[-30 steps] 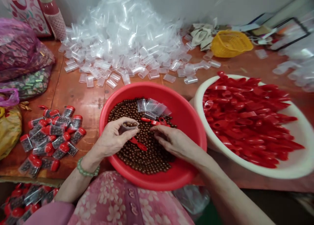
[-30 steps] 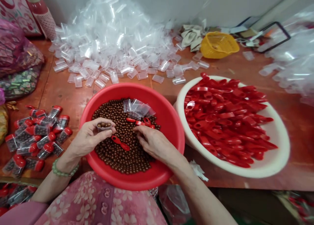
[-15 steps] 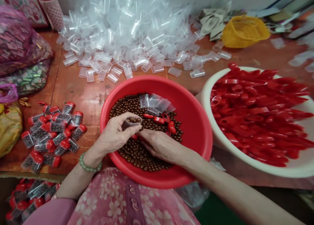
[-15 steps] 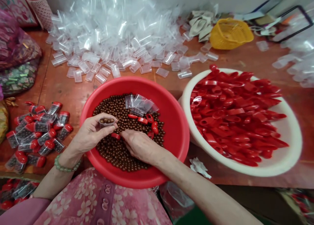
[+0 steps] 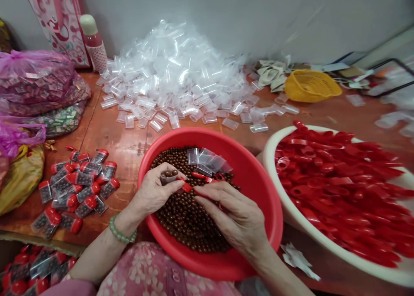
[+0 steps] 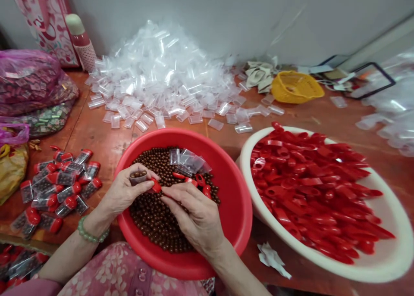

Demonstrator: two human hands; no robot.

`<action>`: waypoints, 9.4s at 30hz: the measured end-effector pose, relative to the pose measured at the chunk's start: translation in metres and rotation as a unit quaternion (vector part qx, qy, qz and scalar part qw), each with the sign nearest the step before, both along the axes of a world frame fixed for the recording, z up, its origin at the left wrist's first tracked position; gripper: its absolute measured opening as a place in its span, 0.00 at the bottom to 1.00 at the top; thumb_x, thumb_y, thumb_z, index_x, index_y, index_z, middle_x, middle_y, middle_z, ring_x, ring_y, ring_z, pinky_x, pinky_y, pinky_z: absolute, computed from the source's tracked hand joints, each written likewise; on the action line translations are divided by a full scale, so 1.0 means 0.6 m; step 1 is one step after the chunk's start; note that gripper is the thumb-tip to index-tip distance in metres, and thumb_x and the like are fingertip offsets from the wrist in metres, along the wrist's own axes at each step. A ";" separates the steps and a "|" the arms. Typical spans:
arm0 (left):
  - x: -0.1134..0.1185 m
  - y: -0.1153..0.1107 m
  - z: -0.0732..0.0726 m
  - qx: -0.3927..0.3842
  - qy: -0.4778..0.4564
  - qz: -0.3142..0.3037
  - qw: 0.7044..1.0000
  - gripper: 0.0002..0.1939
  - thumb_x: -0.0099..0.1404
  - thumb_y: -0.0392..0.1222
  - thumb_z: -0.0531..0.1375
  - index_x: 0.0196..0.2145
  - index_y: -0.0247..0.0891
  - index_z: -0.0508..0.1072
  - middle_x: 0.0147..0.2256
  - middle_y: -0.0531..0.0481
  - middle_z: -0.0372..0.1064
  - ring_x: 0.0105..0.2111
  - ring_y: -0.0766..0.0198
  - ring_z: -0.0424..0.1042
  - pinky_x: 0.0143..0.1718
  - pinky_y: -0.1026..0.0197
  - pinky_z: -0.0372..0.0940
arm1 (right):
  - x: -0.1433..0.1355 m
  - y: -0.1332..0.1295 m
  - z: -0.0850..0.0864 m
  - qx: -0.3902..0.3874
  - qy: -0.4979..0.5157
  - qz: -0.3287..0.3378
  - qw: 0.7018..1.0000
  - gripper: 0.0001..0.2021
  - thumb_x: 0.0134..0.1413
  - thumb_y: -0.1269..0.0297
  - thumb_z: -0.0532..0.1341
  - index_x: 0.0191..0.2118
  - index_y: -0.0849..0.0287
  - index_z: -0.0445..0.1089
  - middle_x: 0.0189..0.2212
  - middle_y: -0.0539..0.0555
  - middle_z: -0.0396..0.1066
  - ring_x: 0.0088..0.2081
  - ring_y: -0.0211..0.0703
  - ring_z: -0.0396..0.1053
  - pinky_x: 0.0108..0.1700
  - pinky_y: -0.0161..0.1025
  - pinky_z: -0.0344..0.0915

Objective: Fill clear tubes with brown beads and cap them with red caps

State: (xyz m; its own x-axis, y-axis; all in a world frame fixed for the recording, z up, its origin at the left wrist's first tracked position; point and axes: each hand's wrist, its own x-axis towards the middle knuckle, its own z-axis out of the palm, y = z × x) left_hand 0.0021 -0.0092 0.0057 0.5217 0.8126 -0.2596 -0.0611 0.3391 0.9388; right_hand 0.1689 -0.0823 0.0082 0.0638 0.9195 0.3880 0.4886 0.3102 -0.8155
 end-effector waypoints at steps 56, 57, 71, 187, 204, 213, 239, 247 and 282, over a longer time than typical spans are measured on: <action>0.001 0.009 -0.008 -0.090 -0.103 -0.055 0.989 0.16 0.55 0.40 0.66 0.39 0.33 0.69 0.33 0.51 0.69 0.32 0.68 0.71 0.36 0.63 0.65 | 0.042 0.040 0.024 -0.039 -0.022 -0.006 0.999 0.13 0.53 0.70 0.66 0.45 0.50 0.75 0.40 0.52 0.77 0.42 0.44 0.74 0.49 0.46 0.70; 0.000 0.010 -0.008 -0.100 -0.114 -0.054 0.987 0.17 0.54 0.40 0.67 0.40 0.33 0.69 0.33 0.50 0.70 0.32 0.68 0.72 0.36 0.63 0.66 | 0.042 0.040 0.023 -0.041 -0.009 -0.015 0.999 0.13 0.53 0.70 0.66 0.45 0.50 0.75 0.40 0.52 0.77 0.42 0.44 0.74 0.48 0.45 0.71; -0.016 0.020 -0.018 -0.211 -0.240 -0.127 0.939 0.20 0.52 0.29 0.62 0.44 0.33 0.73 0.39 0.43 0.77 0.40 0.59 0.77 0.49 0.56 0.66 | -0.008 0.080 0.025 -0.101 0.112 -0.039 0.988 0.11 0.51 0.63 0.67 0.42 0.51 0.76 0.39 0.51 0.77 0.40 0.43 0.75 0.47 0.44 0.72; -0.012 0.018 -0.019 -0.179 -0.184 -0.121 0.959 0.19 0.55 0.45 0.69 0.42 0.33 0.74 0.36 0.46 0.73 0.37 0.66 0.72 0.39 0.64 0.66 | -0.006 0.075 0.018 -0.117 0.150 -0.044 0.981 0.08 0.52 0.65 0.67 0.40 0.53 0.77 0.37 0.51 0.79 0.37 0.41 0.76 0.44 0.41 0.74; -0.001 0.014 -0.013 -0.090 -0.110 -0.103 0.984 0.10 0.58 0.39 0.64 0.37 0.33 0.73 0.28 0.53 0.66 0.29 0.69 0.63 0.35 0.64 0.60 | -0.025 0.074 -0.004 -0.102 0.228 -0.020 0.968 0.06 0.48 0.65 0.69 0.34 0.52 0.75 0.34 0.50 0.74 0.37 0.40 0.72 0.42 0.41 0.72; 0.005 0.010 -0.028 -0.049 -0.067 -0.110 0.990 0.13 0.61 0.32 0.59 0.44 0.34 0.74 0.34 0.51 0.67 0.33 0.67 0.63 0.42 0.60 0.61 | -0.024 0.077 -0.010 -0.125 0.235 -0.002 0.964 0.06 0.47 0.65 0.70 0.31 0.53 0.73 0.32 0.49 0.72 0.36 0.38 0.71 0.42 0.38 0.72; -0.009 0.013 -0.027 -0.202 -0.253 -0.099 0.941 0.19 0.51 0.48 0.71 0.29 0.30 0.72 0.26 0.52 0.70 0.26 0.71 0.71 0.33 0.68 0.66 | -0.032 0.077 -0.019 0.249 -0.386 0.017 0.888 0.32 0.51 0.56 0.63 0.58 0.66 0.57 0.33 0.58 0.72 0.32 0.47 0.72 0.42 0.47 0.68; -0.004 0.018 -0.026 -0.224 -0.217 -0.103 0.945 0.26 0.55 0.63 0.63 0.26 0.31 0.73 0.24 0.48 0.71 0.23 0.67 0.71 0.28 0.65 0.67 | -0.033 0.078 -0.019 0.265 -0.395 0.030 0.879 0.32 0.50 0.58 0.64 0.58 0.69 0.56 0.33 0.60 0.73 0.32 0.47 0.71 0.41 0.46 0.69; -0.223 0.050 -0.034 0.407 0.491 0.223 0.737 0.10 0.67 0.45 0.55 0.42 0.40 0.72 0.41 0.49 0.72 0.44 0.55 0.70 0.50 0.51 0.63 | 0.046 0.119 -0.040 -0.286 -0.567 0.124 0.762 0.13 0.59 0.75 0.52 0.42 0.63 0.72 0.43 0.63 0.70 0.38 0.49 0.73 0.35 0.41 0.65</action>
